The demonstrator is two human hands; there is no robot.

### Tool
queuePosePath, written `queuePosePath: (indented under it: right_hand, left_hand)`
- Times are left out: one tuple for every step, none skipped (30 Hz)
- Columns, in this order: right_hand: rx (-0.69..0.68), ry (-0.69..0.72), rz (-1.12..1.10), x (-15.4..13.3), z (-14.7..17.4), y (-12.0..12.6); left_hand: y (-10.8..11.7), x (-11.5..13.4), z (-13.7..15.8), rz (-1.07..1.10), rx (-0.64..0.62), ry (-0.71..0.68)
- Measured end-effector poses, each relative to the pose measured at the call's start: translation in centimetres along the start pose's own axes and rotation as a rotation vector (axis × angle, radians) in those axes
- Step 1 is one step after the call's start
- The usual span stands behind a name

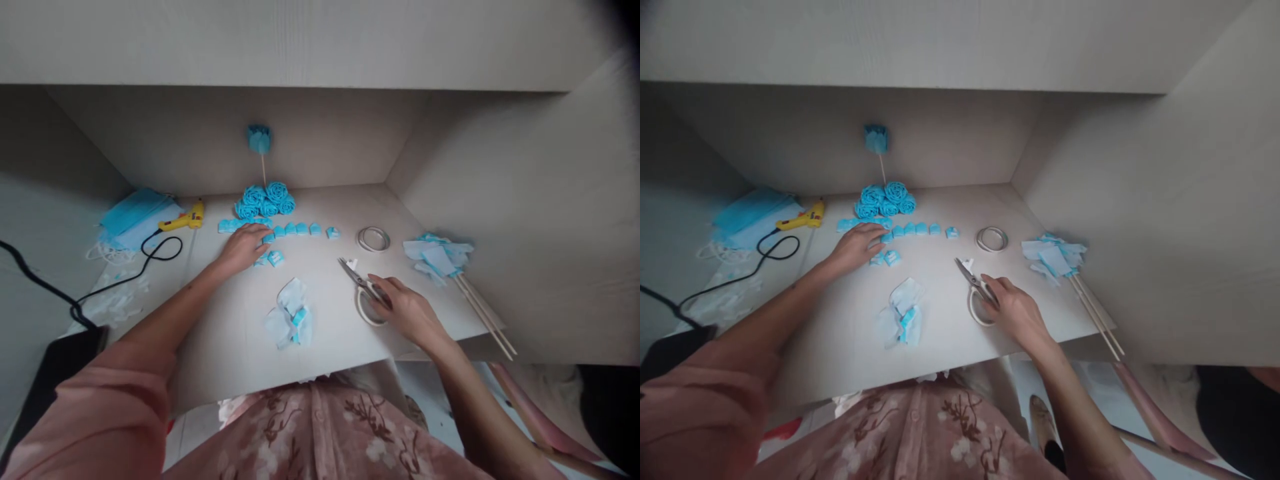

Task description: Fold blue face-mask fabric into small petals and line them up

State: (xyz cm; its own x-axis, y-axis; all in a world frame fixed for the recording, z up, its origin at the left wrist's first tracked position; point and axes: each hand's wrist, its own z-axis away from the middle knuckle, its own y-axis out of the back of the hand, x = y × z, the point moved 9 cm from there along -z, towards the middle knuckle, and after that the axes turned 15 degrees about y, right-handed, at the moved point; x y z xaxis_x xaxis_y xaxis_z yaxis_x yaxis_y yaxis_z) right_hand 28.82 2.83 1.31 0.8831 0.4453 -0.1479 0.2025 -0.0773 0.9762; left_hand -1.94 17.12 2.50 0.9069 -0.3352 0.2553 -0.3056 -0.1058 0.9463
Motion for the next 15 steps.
queuePosePath:
  right_hand:
    - [0.003, 0.03, 0.003, -0.1, -0.6, 0.7]
    - [0.029, 0.066, 0.008, -0.4, -1.7, 1.5]
    - [0.054, 0.118, 0.023, -0.9, -3.2, 2.3]
    - [0.067, 0.191, 0.02, -1.6, -5.2, 2.6]
    - [0.069, 0.258, 0.006, -2.2, -7.6, 2.6]
    - [0.064, 0.308, -0.015, -2.8, -10.2, 2.3]
    - [0.043, 0.35, -0.032, -3.2, -12.8, 1.7]
    - [0.009, 0.38, -0.047, -3.4, -15.4, 0.7]
    - [-0.025, 0.388, -0.051, -3.4, -17.8, -0.3]
    - [-0.07, 0.379, -0.051, -3.2, -19.8, -1.5]
    - [-0.133, 0.363, -0.054, -2.9, -21.4, -2.8]
    - [-0.18, 0.347, -0.05, -2.6, -22.5, -3.8]
    - [-0.206, 0.35, -0.056, -2.4, -23.3, -4.6]
    - [-0.227, 0.355, -0.081, -2.2, -23.6, -5.2]
    - [-0.233, 0.365, -0.11, -2.1, -23.5, -5.7]
  left_hand:
    - [-0.1, 0.1, -0.5, -0.004, 0.002, -0.001]
    - [-0.3, 0.4, -1.0, -0.009, 0.004, -0.006]
    - [-0.5, 0.7, -1.6, -0.016, 0.006, -0.013]
    - [-0.7, 1.3, -2.2, -0.025, 0.007, -0.024]
    - [-1.0, 1.9, -2.9, -0.036, 0.004, -0.037]
    - [-1.4, 2.6, -3.6, -0.05, -0.003, -0.048]
    - [-1.9, 3.3, -4.3, -0.07, -0.016, -0.055]
    - [-2.4, 3.9, -5.0, -0.094, -0.032, -0.062]
    - [-3.0, 4.4, -5.6, -0.119, -0.049, -0.07]
    - [-3.5, 4.8, -6.1, -0.144, -0.065, -0.073]
    - [-4.1, 5.0, -6.5, -0.169, -0.08, -0.066]
    - [-4.6, 5.2, -6.8, -0.193, -0.096, -0.055]
    - [-5.0, 5.2, -7.0, -0.214, -0.111, -0.043]
    - [-5.4, 5.3, -7.1, -0.226, -0.125, -0.033]
    - [-5.7, 5.4, -7.0, -0.227, -0.135, -0.031]
